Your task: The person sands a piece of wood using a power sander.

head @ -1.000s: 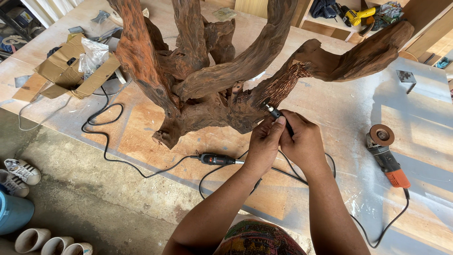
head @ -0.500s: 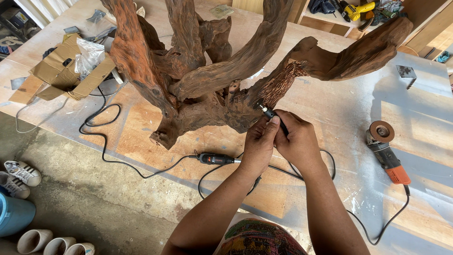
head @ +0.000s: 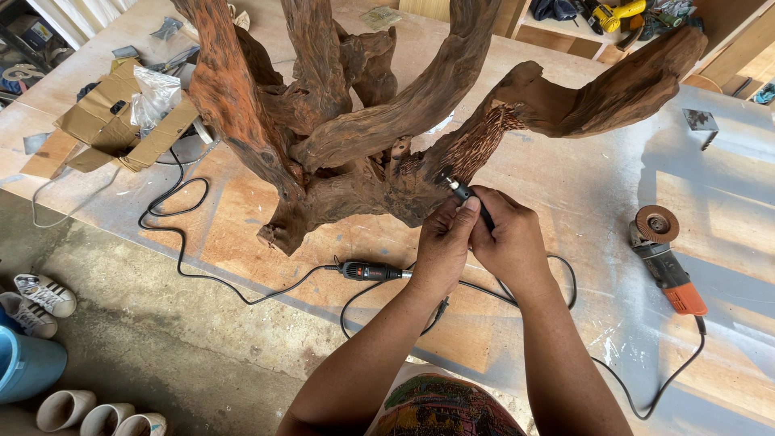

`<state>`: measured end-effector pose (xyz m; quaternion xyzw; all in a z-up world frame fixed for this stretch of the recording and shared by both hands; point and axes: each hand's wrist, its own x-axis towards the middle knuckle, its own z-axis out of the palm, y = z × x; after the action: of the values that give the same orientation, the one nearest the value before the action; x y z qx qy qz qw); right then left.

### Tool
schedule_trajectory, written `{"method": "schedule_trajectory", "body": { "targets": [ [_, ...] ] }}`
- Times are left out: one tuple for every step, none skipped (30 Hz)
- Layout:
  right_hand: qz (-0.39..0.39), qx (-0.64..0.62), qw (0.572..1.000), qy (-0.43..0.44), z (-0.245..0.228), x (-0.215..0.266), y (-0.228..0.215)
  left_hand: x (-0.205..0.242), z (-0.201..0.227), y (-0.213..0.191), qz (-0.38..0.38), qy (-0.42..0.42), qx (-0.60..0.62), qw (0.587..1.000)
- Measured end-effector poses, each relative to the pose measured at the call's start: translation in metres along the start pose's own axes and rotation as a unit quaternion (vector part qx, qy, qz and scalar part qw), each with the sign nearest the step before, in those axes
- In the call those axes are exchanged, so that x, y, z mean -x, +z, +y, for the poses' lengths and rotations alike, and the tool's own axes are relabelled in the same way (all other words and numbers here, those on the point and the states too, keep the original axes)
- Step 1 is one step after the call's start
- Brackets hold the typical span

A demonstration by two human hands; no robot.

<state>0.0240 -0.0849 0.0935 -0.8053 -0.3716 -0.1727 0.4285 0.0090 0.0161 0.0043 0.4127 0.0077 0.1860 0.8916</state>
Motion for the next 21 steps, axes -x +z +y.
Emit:
{"method": "schedule_trajectory", "body": {
  "targets": [
    [0.000, 0.000, 1.000, 0.000, -0.002, 0.000, -0.001, -0.001, -0.002, -0.002, 0.000, 0.000, 0.000, 1.000],
    [0.007, 0.000, 1.000, -0.005, -0.005, -0.001, -0.001, -0.002, -0.005, -0.003, -0.003, 0.004, 0.001, 1.000],
    [0.014, 0.000, 1.000, -0.010, -0.007, -0.001, -0.002, -0.004, -0.007, -0.005, -0.005, 0.007, 0.002, 1.000],
    [0.014, 0.000, 1.000, -0.011, -0.007, 0.000, -0.001, -0.003, -0.006, -0.003, -0.005, 0.007, 0.002, 1.000],
    [0.024, 0.003, 1.000, -0.012, -0.007, 0.000, -0.001, -0.002, -0.005, -0.002, -0.009, 0.006, -0.003, 1.000],
    [0.034, 0.005, 0.999, -0.013, -0.008, 0.001, -0.001, -0.001, -0.004, 0.000, -0.011, 0.005, -0.008, 1.000],
    [0.034, 0.005, 0.999, -0.013, -0.008, 0.001, -0.001, -0.003, -0.002, 0.002, -0.011, 0.005, -0.008, 1.000],
    [0.045, 0.006, 0.999, -0.019, -0.007, 0.001, -0.002, -0.004, -0.001, 0.005, -0.018, 0.012, -0.013, 1.000],
    [0.057, 0.007, 0.998, -0.026, -0.008, 0.001, -0.002, -0.005, 0.001, 0.007, -0.025, 0.020, -0.018, 0.999],
    [0.054, 0.009, 0.998, -0.029, -0.005, 0.005, -0.001, 0.001, 0.007, 0.009, -0.024, 0.022, -0.015, 0.999],
    [0.069, 0.001, 0.997, -0.022, -0.002, 0.009, -0.001, 0.007, 0.014, 0.011, -0.034, 0.022, -0.027, 0.999],
    [0.083, -0.008, 0.996, -0.020, 0.000, 0.010, 0.000, 0.011, 0.022, 0.012, -0.044, 0.025, -0.038, 0.998],
    [0.078, -0.007, 0.997, -0.027, -0.002, 0.013, -0.004, 0.017, 0.031, 0.012, -0.041, 0.031, -0.033, 0.998],
    [0.087, -0.024, 0.996, -0.011, -0.003, 0.017, -0.008, 0.024, 0.039, 0.010, -0.066, 0.024, -0.083, 0.994],
    [0.096, -0.041, 0.995, 0.004, -0.004, 0.020, -0.011, 0.031, 0.048, 0.008, -0.091, 0.016, -0.134, 0.987],
    [0.092, -0.038, 0.995, -0.001, -0.001, 0.023, -0.015, 0.036, 0.056, 0.005, -0.089, 0.021, -0.129, 0.988],
    [0.090, -0.051, 0.995, 0.011, 0.002, 0.025, -0.018, 0.041, 0.063, 0.002, -0.042, 0.047, -0.144, 0.988],
    [0.088, -0.064, 0.994, 0.024, 0.004, 0.027, -0.021, 0.046, 0.071, -0.002, 0.005, 0.071, -0.160, 0.985],
    [0.086, -0.061, 0.994, 0.019, 0.003, 0.030, -0.021, 0.035, 0.070, -0.010, 0.006, 0.075, -0.155, 0.985],
    [0.087, -0.084, 0.992, 0.041, 0.001, 0.033, -0.020, 0.025, 0.069, -0.020, 0.039, 0.138, -0.161, 0.977],
    [0.088, -0.107, 0.988, 0.064, -0.001, 0.037, -0.019, 0.015, 0.069, -0.029, 0.072, 0.199, -0.166, 0.963]
  ]
}}
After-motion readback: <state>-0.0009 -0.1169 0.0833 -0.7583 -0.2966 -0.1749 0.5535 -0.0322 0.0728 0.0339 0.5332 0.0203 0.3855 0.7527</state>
